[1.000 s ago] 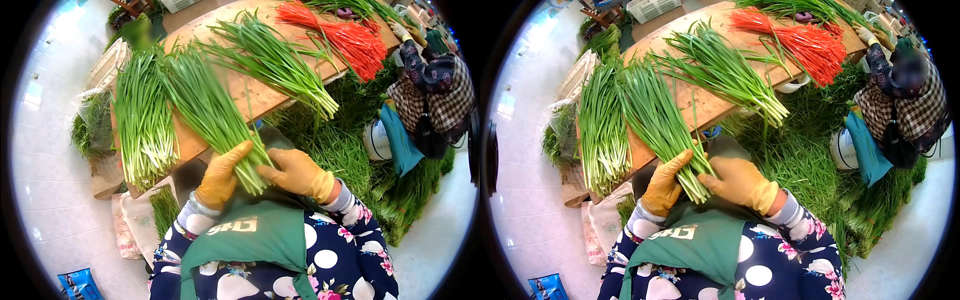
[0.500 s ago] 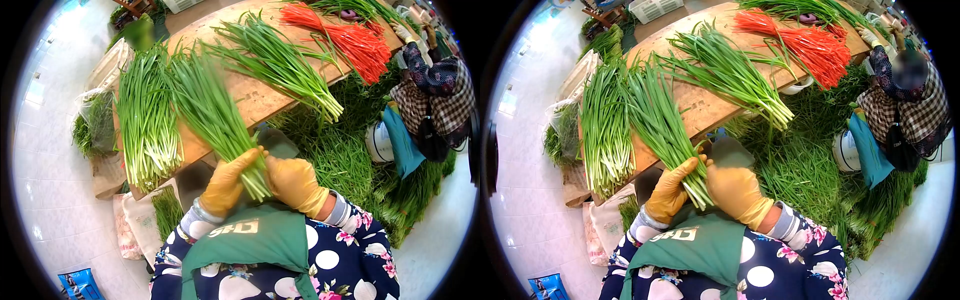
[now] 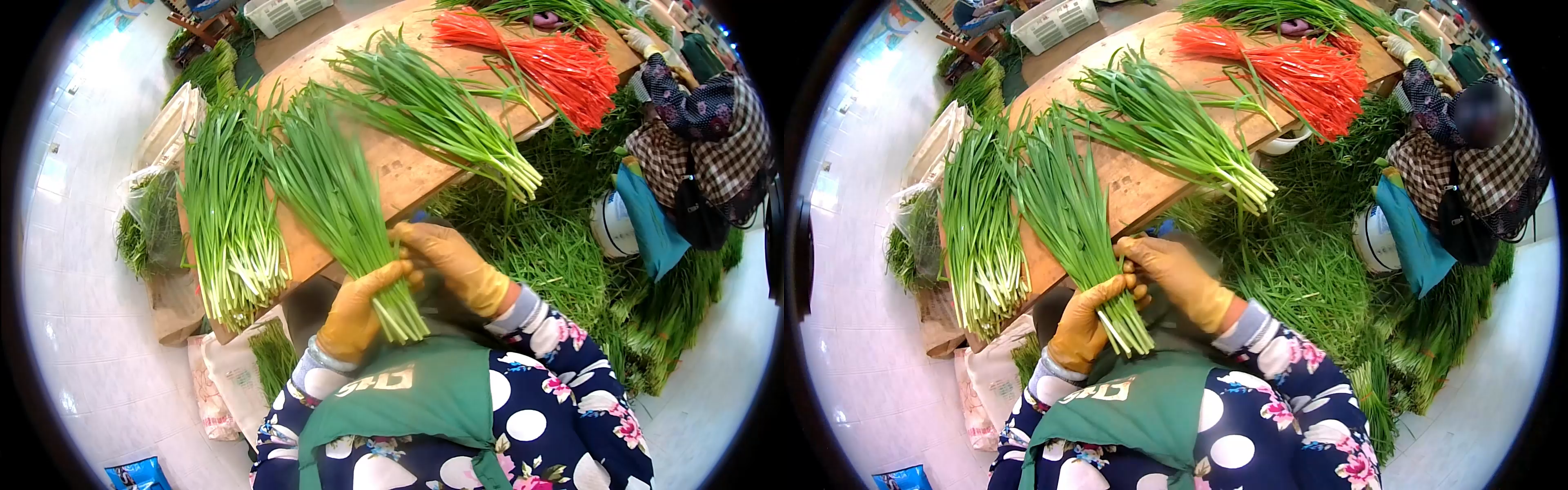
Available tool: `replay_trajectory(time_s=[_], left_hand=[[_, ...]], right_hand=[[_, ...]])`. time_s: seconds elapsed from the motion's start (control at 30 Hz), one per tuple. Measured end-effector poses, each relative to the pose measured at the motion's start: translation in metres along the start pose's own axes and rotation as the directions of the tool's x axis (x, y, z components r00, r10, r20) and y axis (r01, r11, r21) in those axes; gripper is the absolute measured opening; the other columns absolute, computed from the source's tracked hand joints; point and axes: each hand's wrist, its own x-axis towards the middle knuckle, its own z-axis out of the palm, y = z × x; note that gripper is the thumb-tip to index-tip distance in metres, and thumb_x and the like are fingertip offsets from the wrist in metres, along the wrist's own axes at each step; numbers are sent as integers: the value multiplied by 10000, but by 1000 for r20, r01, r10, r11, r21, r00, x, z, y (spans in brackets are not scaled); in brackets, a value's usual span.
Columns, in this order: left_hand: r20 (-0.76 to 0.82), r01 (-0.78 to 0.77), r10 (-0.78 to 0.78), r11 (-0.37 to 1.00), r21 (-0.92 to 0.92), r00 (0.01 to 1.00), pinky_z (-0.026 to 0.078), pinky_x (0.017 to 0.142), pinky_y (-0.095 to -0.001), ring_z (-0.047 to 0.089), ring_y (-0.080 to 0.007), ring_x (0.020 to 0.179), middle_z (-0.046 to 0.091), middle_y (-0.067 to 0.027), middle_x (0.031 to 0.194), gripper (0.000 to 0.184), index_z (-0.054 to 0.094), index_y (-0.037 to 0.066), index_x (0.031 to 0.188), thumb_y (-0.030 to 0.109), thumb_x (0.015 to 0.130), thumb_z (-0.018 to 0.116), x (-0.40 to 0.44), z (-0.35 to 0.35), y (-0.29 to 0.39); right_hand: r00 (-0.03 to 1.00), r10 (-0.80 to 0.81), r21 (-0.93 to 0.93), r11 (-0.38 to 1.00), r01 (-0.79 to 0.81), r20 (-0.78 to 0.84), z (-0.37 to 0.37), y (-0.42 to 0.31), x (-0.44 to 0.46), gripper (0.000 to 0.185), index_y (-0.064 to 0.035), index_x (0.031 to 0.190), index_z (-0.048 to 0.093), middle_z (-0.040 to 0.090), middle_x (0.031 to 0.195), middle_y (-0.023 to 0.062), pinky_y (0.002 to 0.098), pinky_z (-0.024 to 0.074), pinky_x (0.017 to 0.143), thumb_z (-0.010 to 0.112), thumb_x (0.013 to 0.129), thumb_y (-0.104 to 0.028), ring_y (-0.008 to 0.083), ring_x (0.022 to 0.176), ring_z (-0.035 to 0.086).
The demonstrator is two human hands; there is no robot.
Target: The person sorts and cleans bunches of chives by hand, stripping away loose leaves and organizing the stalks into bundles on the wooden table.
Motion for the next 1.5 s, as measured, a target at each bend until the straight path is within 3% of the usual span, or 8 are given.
replay_trajectory(time_s=[0.63,0.73,0.9,1.07,1.2,1.27,1.33,1.5], left_hand=[[111,-184,174,978,93,979,323,456,-243,433,-113,518,487,-6,730,244,528,86,1001,66,786,641,-18,2,22],[269,-127,155,985,-119,951,323,441,-246,418,-103,507,499,1,754,142,537,104,989,155,896,632,-5,-14,16],[-27,-109,106,977,-186,994,576,807,-373,639,-172,797,614,-24,817,192,610,74,864,217,973,542,4,6,5],[71,-77,105,944,-320,992,538,736,-318,555,-123,698,527,6,760,151,597,82,921,209,977,539,12,-7,0],[169,14,63,908,-420,984,417,596,-244,411,-90,594,427,10,736,196,549,38,1118,173,977,535,10,2,8],[268,89,47,876,-473,962,363,574,-238,379,-85,594,421,2,735,335,482,0,1268,143,970,536,12,0,9],[283,81,62,881,-466,957,365,576,-235,377,-88,592,419,7,733,327,500,7,1248,142,956,559,11,4,11],[283,31,120,878,-477,952,381,608,-258,379,-98,610,419,3,740,294,514,10,1225,138,962,548,6,8,26]], right_hand=[[661,-634,-504,450,737,401,76,-76,3,124,-29,967,635,625,799,109,326,485,630,634,884,-120,240,721,624],[913,-404,-291,868,402,57,48,-73,-17,138,14,982,632,651,842,33,246,484,647,593,940,-111,81,744,589],[717,-697,-401,664,631,-24,-1,-39,-79,111,29,954,605,660,891,137,300,514,699,526,958,-49,186,775,618],[552,-602,-188,756,628,-577,-57,-48,-148,172,-55,954,569,574,793,48,276,523,614,514,986,-215,113,701,592],[679,-338,-562,816,-134,-652,-148,-63,-173,219,-64,1097,579,629,959,84,309,525,680,561,958,-232,160,757,612],[599,-798,-813,-307,-495,-63,-138,-70,-145,327,-49,1179,568,640,1025,140,363,513,725,612,914,-236,262,816,618],[639,-769,-991,-80,-104,-5,-75,-105,-110,418,-34,1231,544,627,1041,181,411,491,785,638,881,-240,341,888,598],[879,-476,-721,-611,-327,5,-73,-118,-32,287,-76,937,604,605,839,133,430,486,686,661,811,-327,327,792,588]])
